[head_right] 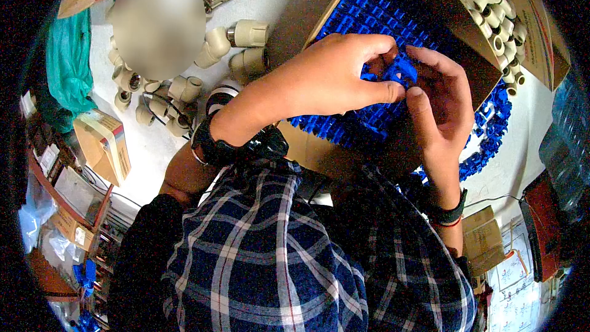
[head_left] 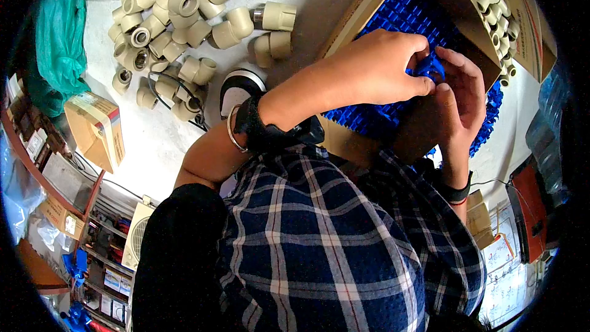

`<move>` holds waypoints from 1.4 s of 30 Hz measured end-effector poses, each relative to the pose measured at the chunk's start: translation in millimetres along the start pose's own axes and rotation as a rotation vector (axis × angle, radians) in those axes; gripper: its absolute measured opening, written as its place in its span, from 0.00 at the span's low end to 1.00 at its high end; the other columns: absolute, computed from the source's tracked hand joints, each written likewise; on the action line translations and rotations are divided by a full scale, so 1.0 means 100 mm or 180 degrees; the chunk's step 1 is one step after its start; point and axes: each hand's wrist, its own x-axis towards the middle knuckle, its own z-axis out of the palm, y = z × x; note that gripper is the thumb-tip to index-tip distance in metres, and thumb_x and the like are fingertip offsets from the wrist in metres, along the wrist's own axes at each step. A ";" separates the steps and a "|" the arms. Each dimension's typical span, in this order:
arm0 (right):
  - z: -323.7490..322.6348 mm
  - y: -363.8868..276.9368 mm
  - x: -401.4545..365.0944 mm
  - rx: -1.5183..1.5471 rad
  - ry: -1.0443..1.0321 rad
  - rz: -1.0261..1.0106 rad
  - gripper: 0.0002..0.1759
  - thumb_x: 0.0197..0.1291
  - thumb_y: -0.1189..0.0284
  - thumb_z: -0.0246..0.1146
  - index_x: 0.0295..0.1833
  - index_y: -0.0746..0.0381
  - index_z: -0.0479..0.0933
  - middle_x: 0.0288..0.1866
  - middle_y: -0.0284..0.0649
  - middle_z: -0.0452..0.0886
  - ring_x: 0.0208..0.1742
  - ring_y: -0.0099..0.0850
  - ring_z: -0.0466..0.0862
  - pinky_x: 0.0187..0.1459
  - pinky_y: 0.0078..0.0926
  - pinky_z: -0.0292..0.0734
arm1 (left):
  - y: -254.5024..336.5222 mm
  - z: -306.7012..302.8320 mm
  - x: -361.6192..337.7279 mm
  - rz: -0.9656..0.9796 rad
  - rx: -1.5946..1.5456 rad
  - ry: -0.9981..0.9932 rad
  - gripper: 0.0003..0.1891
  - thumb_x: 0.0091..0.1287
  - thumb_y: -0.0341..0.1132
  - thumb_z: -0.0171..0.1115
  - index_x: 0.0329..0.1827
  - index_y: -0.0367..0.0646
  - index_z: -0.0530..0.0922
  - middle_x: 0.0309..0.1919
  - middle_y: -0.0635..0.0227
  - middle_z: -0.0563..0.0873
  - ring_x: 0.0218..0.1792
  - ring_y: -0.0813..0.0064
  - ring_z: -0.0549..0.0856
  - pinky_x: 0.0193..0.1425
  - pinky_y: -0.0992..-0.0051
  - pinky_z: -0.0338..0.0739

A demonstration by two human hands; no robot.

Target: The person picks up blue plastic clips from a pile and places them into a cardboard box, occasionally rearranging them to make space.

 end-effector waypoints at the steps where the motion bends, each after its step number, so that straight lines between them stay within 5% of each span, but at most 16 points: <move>1: -0.01 -0.02 0.00 0.0037 0.0055 0.0292 0.17 0.66 0.73 0.60 0.58 0.67 0.71 0.55 0.40 0.77 0.57 0.28 0.76 0.61 0.24 0.68 | 0.00 0.00 0.00 0.0041 -0.0002 0.0002 0.20 0.56 0.42 0.71 0.43 0.37 0.77 0.34 0.54 0.85 0.38 0.58 0.86 0.44 0.66 0.79; 5: -0.06 -0.02 0.01 0.0011 -0.0034 0.1090 0.10 0.66 0.76 0.59 0.51 0.66 0.76 0.49 0.36 0.79 0.50 0.23 0.76 0.55 0.21 0.69 | -0.05 0.04 -0.01 0.0160 0.0030 0.0189 0.20 0.55 0.40 0.71 0.44 0.37 0.77 0.33 0.56 0.85 0.36 0.60 0.86 0.42 0.67 0.79; 12: -0.07 -0.13 0.01 0.0192 0.0126 0.0614 0.04 0.65 0.76 0.59 0.39 0.63 0.70 0.57 0.44 0.77 0.48 0.24 0.76 0.51 0.21 0.71 | 0.07 -0.02 -0.02 -0.0281 -0.0345 0.0135 0.17 0.58 0.39 0.70 0.44 0.39 0.77 0.31 0.61 0.86 0.30 0.68 0.85 0.37 0.70 0.78; 15: -0.16 -0.10 -0.03 -0.0459 -0.0030 0.0717 0.05 0.62 0.78 0.61 0.41 0.64 0.71 0.50 0.40 0.79 0.45 0.22 0.76 0.49 0.20 0.71 | 0.00 0.01 -0.02 -0.0235 -0.0388 0.0059 0.16 0.60 0.39 0.69 0.45 0.39 0.77 0.29 0.63 0.85 0.25 0.74 0.84 0.30 0.73 0.77; 17: -0.15 0.02 -0.06 -0.1193 -0.0169 0.0750 0.09 0.59 0.79 0.62 0.44 0.65 0.72 0.42 0.37 0.80 0.41 0.22 0.77 0.44 0.20 0.72 | -0.15 0.11 0.02 0.0573 -0.0064 0.0489 0.15 0.62 0.38 0.67 0.46 0.39 0.77 0.29 0.67 0.84 0.21 0.79 0.82 0.24 0.76 0.75; 19: -0.09 -0.07 -0.07 -0.1746 -0.0677 0.0882 0.16 0.54 0.79 0.64 0.48 0.66 0.72 0.37 0.47 0.80 0.35 0.36 0.82 0.39 0.30 0.76 | -0.02 0.06 0.03 0.0195 -0.0232 0.0225 0.14 0.63 0.38 0.67 0.46 0.40 0.76 0.29 0.68 0.84 0.22 0.80 0.81 0.23 0.77 0.75; 20: -0.06 0.03 -0.12 -0.1928 -0.0795 0.0687 0.17 0.53 0.78 0.64 0.49 0.66 0.71 0.39 0.50 0.80 0.37 0.43 0.82 0.40 0.35 0.77 | 0.03 0.02 0.00 -0.0265 -0.0375 0.0014 0.14 0.64 0.37 0.66 0.47 0.40 0.76 0.29 0.69 0.83 0.23 0.81 0.81 0.22 0.78 0.74; 23: 0.03 0.20 -0.28 -0.1948 -0.0954 0.0640 0.20 0.53 0.76 0.64 0.51 0.66 0.70 0.43 0.57 0.79 0.44 0.57 0.80 0.43 0.47 0.78 | 0.02 0.02 -0.01 -0.0338 -0.0382 -0.0047 0.13 0.66 0.37 0.64 0.48 0.43 0.76 0.30 0.74 0.80 0.22 0.86 0.76 0.20 0.80 0.73; 33: 0.19 0.49 -0.45 -0.2571 -0.1137 0.0333 0.10 0.56 0.79 0.55 0.43 0.72 0.73 0.32 0.53 0.81 0.30 0.46 0.84 0.33 0.39 0.82 | 0.21 0.01 0.00 -0.0966 -0.0389 -0.0297 0.11 0.69 0.34 0.60 0.51 0.42 0.74 0.30 0.77 0.76 0.21 0.92 0.70 0.19 0.88 0.65; 35: 0.20 0.50 -0.47 -0.2510 -0.1064 0.0268 0.10 0.57 0.78 0.55 0.43 0.72 0.74 0.31 0.53 0.81 0.29 0.46 0.85 0.31 0.38 0.83 | 0.16 0.01 -0.01 -0.0908 -0.0439 -0.0197 0.09 0.67 0.35 0.61 0.47 0.43 0.76 0.29 0.76 0.80 0.17 0.89 0.72 0.18 0.85 0.67; 37: 0.24 0.48 -0.45 -0.2502 -0.1128 0.0594 0.12 0.57 0.72 0.64 0.40 0.67 0.70 0.29 0.53 0.81 0.32 0.50 0.83 0.33 0.43 0.81 | 0.20 -0.01 -0.01 -0.0949 -0.0386 -0.0328 0.11 0.69 0.33 0.59 0.51 0.41 0.74 0.29 0.77 0.74 0.20 0.91 0.70 0.19 0.88 0.65; 42: 0.24 0.46 -0.46 -0.2463 -0.1364 0.0492 0.12 0.59 0.71 0.62 0.41 0.69 0.71 0.28 0.52 0.81 0.29 0.48 0.84 0.31 0.40 0.81 | 0.17 0.00 -0.01 -0.0874 -0.0457 -0.0228 0.09 0.67 0.34 0.61 0.47 0.43 0.77 0.29 0.75 0.80 0.18 0.90 0.72 0.18 0.85 0.67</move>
